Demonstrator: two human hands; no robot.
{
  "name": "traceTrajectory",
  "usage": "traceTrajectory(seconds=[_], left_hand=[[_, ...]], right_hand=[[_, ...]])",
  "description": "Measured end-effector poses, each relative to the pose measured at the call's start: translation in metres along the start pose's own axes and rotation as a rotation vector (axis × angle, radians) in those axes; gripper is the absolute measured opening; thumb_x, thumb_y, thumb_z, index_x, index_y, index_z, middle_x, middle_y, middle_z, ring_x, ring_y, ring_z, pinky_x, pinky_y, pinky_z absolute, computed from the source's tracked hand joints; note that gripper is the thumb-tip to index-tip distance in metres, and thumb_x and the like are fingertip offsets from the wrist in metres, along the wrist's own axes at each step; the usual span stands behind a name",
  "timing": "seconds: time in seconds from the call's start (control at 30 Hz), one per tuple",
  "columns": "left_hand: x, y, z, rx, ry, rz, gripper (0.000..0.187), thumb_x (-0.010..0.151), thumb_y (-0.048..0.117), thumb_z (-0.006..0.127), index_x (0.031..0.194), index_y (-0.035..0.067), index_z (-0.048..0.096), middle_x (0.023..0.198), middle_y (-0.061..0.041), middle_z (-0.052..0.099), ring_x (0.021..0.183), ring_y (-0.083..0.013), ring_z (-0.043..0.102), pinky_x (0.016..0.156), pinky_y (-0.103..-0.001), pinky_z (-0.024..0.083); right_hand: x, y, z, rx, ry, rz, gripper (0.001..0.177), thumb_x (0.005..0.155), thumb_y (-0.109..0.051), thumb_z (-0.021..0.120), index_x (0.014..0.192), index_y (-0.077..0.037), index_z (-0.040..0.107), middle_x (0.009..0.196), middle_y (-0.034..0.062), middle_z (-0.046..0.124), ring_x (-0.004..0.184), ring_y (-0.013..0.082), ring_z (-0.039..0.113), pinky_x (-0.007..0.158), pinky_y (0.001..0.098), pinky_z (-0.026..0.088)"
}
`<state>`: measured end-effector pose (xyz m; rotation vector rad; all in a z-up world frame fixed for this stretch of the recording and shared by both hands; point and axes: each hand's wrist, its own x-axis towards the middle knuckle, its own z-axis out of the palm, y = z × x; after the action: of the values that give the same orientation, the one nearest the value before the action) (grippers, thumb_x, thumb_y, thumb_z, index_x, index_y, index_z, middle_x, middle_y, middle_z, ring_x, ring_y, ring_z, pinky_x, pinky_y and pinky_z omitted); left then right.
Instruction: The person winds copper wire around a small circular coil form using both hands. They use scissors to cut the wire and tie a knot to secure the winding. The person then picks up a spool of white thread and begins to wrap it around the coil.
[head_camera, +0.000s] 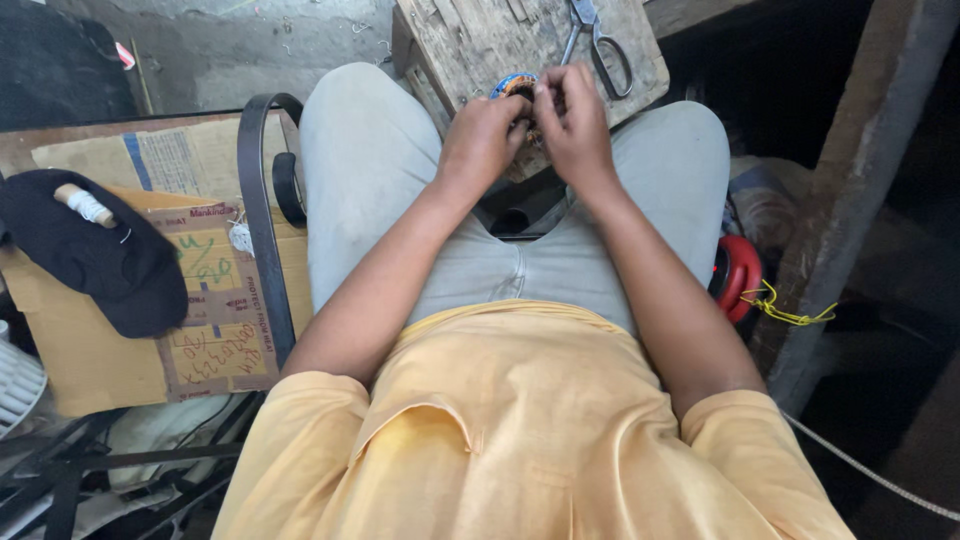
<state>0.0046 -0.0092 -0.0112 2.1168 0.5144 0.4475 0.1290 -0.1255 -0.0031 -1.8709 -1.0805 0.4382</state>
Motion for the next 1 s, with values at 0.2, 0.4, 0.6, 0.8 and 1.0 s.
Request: traceTrajectory(seconds=[0.2,0.4,0.6,0.8,1.0], left_hand=[[0.003,-0.004,0.001,0.039,-0.032,-0.051,0.01,0.086,0.01,0.076,0.094,0.005,0.071,0.086,-0.019,0.072,0.085,-0.0405,0.07,0.077,-0.052,0.054],[-0.001,0.001,-0.001,-0.046,-0.024,-0.066,0.015,0.083,0.008,0.076,0.098,0.008,0.073,0.09,-0.017,0.074,0.086,-0.038,0.071,0.078,-0.048,0.056],[0.004,0.012,-0.01,-0.104,-0.037,-0.129,0.016,0.083,0.01,0.077,0.099,0.01,0.072,0.09,-0.016,0.074,0.085,-0.0364,0.072,0.075,-0.046,0.056],[0.006,0.016,-0.019,-0.097,-0.077,-0.119,0.02,0.087,0.01,0.077,0.104,0.009,0.066,0.083,-0.017,0.072,0.082,-0.0389,0.07,0.069,-0.05,0.053],[0.005,0.016,-0.022,-0.053,-0.084,0.014,0.019,0.087,0.01,0.076,0.103,0.011,0.066,0.088,-0.013,0.074,0.086,-0.0392,0.068,0.073,-0.05,0.052]], right_hand=[[0.028,0.03,0.006,0.357,-0.079,0.31,0.01,0.109,-0.01,0.059,0.11,-0.001,0.056,0.087,0.0039,0.063,0.074,0.0091,0.066,0.066,0.0248,0.058],[0.039,0.015,-0.004,0.241,-0.021,0.283,0.01,0.11,-0.01,0.06,0.111,-0.001,0.057,0.085,0.0048,0.067,0.068,0.0094,0.064,0.06,0.0248,0.051],[0.012,-0.01,-0.036,-0.057,-0.083,0.09,0.011,0.101,-0.003,0.069,0.108,0.002,0.063,0.097,0.0108,0.065,0.085,0.0155,0.067,0.075,0.0295,0.054],[-0.029,-0.002,-0.037,0.09,-0.068,0.392,0.016,0.1,-0.003,0.069,0.117,-0.002,0.069,0.101,0.0084,0.074,0.089,0.0127,0.069,0.081,0.027,0.057],[-0.036,0.003,-0.018,-0.221,-0.027,0.231,0.014,0.094,-0.005,0.08,0.103,0.001,0.071,0.093,0.0112,0.075,0.08,0.0139,0.072,0.073,0.0291,0.057]])
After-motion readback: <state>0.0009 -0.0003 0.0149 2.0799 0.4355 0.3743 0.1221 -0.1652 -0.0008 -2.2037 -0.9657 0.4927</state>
